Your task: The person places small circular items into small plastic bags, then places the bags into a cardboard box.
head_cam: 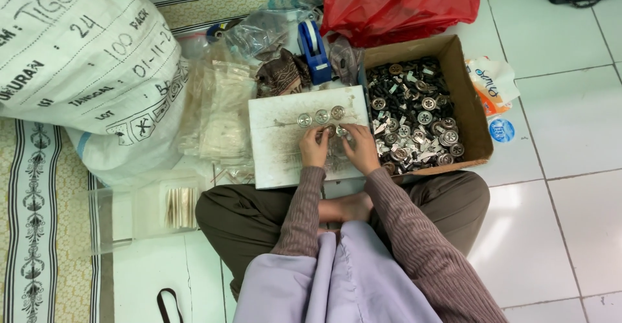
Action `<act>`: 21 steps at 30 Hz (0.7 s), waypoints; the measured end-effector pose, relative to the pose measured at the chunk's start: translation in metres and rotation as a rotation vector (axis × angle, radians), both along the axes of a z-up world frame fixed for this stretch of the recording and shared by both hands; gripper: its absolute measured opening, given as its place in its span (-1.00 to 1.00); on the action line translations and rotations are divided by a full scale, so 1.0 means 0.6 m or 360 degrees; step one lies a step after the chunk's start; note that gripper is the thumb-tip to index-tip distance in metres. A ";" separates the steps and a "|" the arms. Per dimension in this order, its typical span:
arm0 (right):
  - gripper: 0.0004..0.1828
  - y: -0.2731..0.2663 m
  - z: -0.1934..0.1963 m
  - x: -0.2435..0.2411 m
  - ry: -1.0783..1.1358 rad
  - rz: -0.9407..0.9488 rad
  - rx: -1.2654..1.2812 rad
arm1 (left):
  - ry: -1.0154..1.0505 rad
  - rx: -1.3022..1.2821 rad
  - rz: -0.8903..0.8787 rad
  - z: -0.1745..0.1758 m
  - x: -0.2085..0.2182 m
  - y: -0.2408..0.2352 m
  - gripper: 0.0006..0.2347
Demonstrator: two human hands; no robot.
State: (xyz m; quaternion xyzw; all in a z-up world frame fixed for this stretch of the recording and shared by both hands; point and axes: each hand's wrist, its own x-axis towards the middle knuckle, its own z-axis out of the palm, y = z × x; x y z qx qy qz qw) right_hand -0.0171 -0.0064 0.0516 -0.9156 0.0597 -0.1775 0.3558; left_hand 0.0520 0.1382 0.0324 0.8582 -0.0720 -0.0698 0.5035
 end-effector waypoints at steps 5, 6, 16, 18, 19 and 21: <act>-0.53 0.025 -0.020 -0.006 -0.0011 0.0013 -0.0425 | -0.0045 0.0036 0.0015 -0.047 0.012 0.028 -0.74; -0.53 0.027 -0.019 -0.010 0.0013 0.0024 -0.0510 | -0.0094 0.0054 0.0013 -0.069 0.011 0.027 -0.75; -0.54 0.025 -0.048 -0.008 0.0065 0.0008 -0.0749 | -0.0491 0.0281 0.0079 -0.031 -0.007 0.022 -0.63; -0.54 0.024 -0.050 -0.008 0.0054 -0.0004 -0.0732 | -0.0711 0.0356 0.0103 -0.037 -0.007 0.022 -0.66; -0.54 0.022 -0.053 -0.008 0.0054 -0.0007 -0.0733 | -0.0711 0.0355 0.0100 -0.041 -0.008 0.022 -0.66; -0.52 0.020 -0.058 -0.008 0.0081 0.0006 -0.0722 | -0.0821 0.0645 -0.0048 -0.050 -0.011 0.023 -0.69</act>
